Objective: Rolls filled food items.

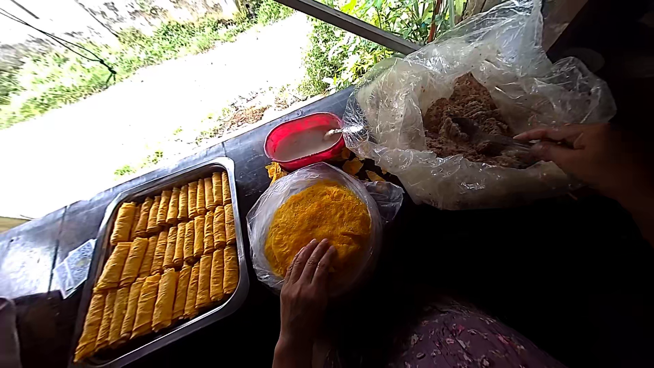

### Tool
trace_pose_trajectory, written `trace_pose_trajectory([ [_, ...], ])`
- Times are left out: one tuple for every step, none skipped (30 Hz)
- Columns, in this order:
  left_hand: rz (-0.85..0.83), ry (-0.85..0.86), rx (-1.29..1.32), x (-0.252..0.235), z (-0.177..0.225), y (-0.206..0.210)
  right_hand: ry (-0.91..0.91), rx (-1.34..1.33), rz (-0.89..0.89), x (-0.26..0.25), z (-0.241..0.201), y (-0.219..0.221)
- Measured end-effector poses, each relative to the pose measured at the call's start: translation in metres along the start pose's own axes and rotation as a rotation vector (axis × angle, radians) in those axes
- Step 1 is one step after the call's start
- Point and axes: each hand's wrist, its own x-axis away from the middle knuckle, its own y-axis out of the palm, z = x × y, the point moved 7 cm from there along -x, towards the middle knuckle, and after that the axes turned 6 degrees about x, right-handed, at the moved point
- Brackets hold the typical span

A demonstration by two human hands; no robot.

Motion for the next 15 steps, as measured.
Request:
trace_pose_trajectory([
  [0.005, 0.0, -0.007, -0.001, 0.001, 0.0, 0.005, -0.062, 0.029, 0.0, 0.003, -0.003],
  [0.009, 0.001, -0.012, -0.002, 0.002, 0.0, 0.008, -0.117, 0.055, 0.002, 0.003, -0.005],
  [0.017, 0.003, -0.013, -0.003, 0.003, -0.001, 0.007, -0.167, 0.065, 0.006, -0.001, -0.006],
  [0.026, 0.008, -0.011, -0.003, 0.004, -0.002, -0.01, -0.21, 0.07, 0.011, -0.01, -0.006],
  [0.032, 0.014, -0.008, -0.002, 0.005, -0.003, -0.032, -0.251, 0.055, 0.019, -0.025, -0.003],
  [0.031, 0.019, -0.001, -0.001, 0.005, -0.004, -0.08, -0.279, 0.033, 0.027, -0.041, 0.002],
  [0.027, 0.021, 0.003, 0.001, 0.005, -0.006, -0.144, -0.315, 0.008, 0.037, -0.058, 0.01],
  [0.022, 0.022, 0.005, 0.004, 0.005, -0.007, -0.217, -0.359, -0.018, 0.047, -0.076, 0.021],
  [0.023, 0.021, 0.004, 0.006, 0.005, -0.009, -0.289, -0.408, -0.051, 0.056, -0.094, 0.036],
  [0.031, 0.019, -0.003, 0.009, 0.004, -0.011, -0.348, -0.441, -0.087, 0.063, -0.112, 0.053],
  [0.045, 0.015, -0.011, 0.012, 0.004, -0.013, -0.399, -0.461, -0.11, 0.069, -0.128, 0.069],
  [0.06, 0.008, -0.014, 0.014, 0.004, -0.015, -0.442, -0.459, -0.123, 0.072, -0.142, 0.087],
  [0.07, -0.002, -0.016, 0.016, 0.004, -0.017, -0.477, -0.437, -0.119, 0.074, -0.153, 0.103],
  [0.079, -0.009, -0.015, 0.018, 0.005, -0.017, -0.513, -0.4, -0.101, 0.075, -0.161, 0.12],
  [0.089, -0.013, -0.013, 0.018, 0.006, -0.017, -0.551, -0.359, -0.073, 0.076, -0.166, 0.135],
])
